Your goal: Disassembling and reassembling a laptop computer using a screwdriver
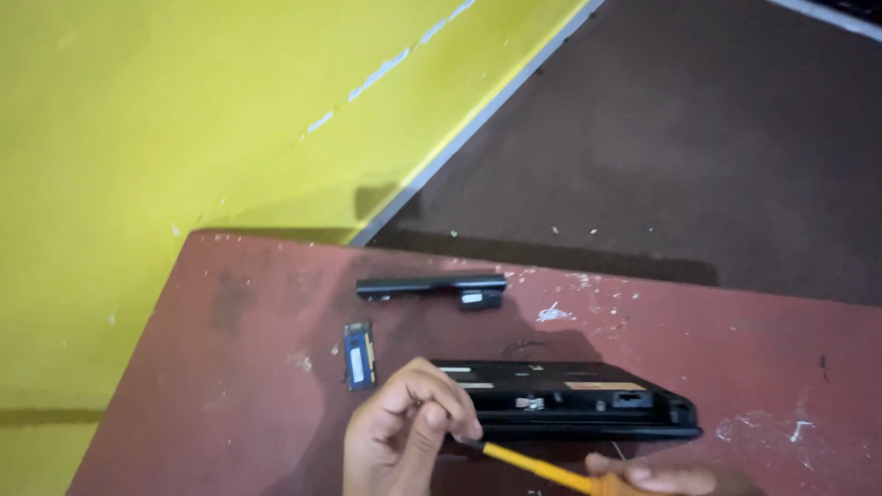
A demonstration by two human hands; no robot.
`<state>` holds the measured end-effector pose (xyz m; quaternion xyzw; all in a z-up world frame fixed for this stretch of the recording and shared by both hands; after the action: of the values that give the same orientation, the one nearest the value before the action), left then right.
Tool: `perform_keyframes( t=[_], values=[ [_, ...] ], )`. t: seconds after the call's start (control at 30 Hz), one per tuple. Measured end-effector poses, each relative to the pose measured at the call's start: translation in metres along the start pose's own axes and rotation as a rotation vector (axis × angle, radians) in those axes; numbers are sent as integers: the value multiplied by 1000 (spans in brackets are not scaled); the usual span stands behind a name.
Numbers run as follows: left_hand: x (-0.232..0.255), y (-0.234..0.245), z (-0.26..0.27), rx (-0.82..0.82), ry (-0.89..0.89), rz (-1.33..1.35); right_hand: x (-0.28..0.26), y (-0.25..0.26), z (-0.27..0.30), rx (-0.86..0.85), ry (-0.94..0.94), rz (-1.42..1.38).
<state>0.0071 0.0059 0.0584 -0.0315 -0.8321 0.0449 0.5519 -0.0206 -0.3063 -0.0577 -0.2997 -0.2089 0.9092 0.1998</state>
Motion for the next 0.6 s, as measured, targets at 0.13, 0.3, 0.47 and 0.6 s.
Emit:
perform_keyframes(
  t=[0.13, 0.3, 0.47, 0.6],
  values=[
    [8, -20, 4, 28, -24, -110, 5, -21, 12, 355, -532, -499],
    [13, -31, 8, 40, -38, -126, 9, 11, 16, 244, -405, -436],
    [21, -39, 8, 52, -67, -220, 18, 42, 4, 264, -520, -519],
    [30, -45, 9, 122, -109, -389, 11, 17, 17, -162, -439, -347]
  ],
)
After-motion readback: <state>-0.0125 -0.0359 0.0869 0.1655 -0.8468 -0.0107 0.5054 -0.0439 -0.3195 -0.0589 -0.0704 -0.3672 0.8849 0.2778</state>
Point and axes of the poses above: each hand's wrist, its own z-axis away from the middle knuckle, its own y-axis out of the back of the hand, x = y × z, the point moved 3 cm from there along -z, towards the middle knuckle, and after that the axes turned 12 degrees about -z, right-handed, at the moved point
